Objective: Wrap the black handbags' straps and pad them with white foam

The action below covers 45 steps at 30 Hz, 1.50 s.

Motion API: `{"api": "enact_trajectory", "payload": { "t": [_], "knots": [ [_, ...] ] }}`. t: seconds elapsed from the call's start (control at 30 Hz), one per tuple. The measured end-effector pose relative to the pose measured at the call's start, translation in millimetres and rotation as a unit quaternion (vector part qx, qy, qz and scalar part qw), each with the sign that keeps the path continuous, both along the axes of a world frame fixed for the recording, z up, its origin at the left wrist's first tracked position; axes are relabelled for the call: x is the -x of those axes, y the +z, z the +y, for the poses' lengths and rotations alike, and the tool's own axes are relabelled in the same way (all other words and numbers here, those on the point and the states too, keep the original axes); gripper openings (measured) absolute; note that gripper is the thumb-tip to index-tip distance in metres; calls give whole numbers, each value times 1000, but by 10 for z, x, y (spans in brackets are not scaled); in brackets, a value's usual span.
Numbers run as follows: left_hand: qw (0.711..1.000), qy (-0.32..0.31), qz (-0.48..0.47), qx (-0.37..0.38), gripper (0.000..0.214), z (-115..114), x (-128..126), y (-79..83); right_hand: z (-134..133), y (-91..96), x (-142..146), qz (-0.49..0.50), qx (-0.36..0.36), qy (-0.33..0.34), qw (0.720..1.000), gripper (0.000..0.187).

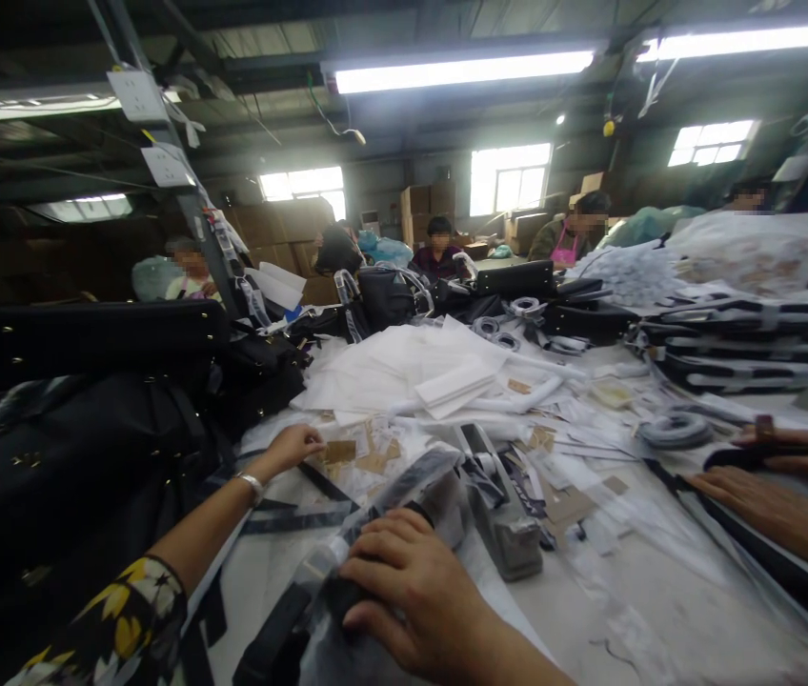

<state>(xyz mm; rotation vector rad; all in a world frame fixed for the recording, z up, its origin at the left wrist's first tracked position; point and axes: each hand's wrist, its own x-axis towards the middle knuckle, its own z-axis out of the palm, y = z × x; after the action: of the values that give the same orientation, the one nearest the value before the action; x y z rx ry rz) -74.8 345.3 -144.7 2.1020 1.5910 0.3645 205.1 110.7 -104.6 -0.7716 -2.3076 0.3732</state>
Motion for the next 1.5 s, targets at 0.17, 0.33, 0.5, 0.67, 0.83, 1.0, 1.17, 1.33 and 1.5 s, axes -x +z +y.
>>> {"api": "enact_trajectory", "payload": {
  "t": [0.17, 0.33, 0.5, 0.67, 0.83, 1.0, 1.17, 1.33, 1.5],
  "knots": [
    [987, -45, -153, 23, 29, -156, -70, 590, 21, 71, 6, 10, 10, 0, 1000, 25],
    [953, -72, -290, 42, 41, -495, -329, 1193, 74, 96, 53, 79, 54, -76, 993, 30],
    [932, -110, -336, 72, 39, -867, -626, 1592, 221, 179, 104, 255, 64, -151, 953, 41],
    [913, -193, -324, 156, 34, -1174, -903, 1847, 490, 512, 55, 324, 12, -168, 931, 75],
    [880, -203, -397, 167, 31, -1298, -1061, 2035, 605, 546, 26, 315, 117, -120, 934, 29],
    [837, -186, -489, 160, 27, -1340, -1106, 2085, 461, 359, -3, 287, 49, -124, 949, 47],
    [818, -179, -518, 175, 26, -1457, -1235, 2036, 335, 455, 2, 335, 112, -28, 935, 88],
    [826, -163, -510, 179, 29, -1497, -1247, 2005, 370, 565, 210, 472, 255, -20, 844, 59],
    [856, -100, -482, 159, 34, -1352, -796, 1716, 434, 410, 354, 519, 367, -17, 772, 39]
  ]
}}
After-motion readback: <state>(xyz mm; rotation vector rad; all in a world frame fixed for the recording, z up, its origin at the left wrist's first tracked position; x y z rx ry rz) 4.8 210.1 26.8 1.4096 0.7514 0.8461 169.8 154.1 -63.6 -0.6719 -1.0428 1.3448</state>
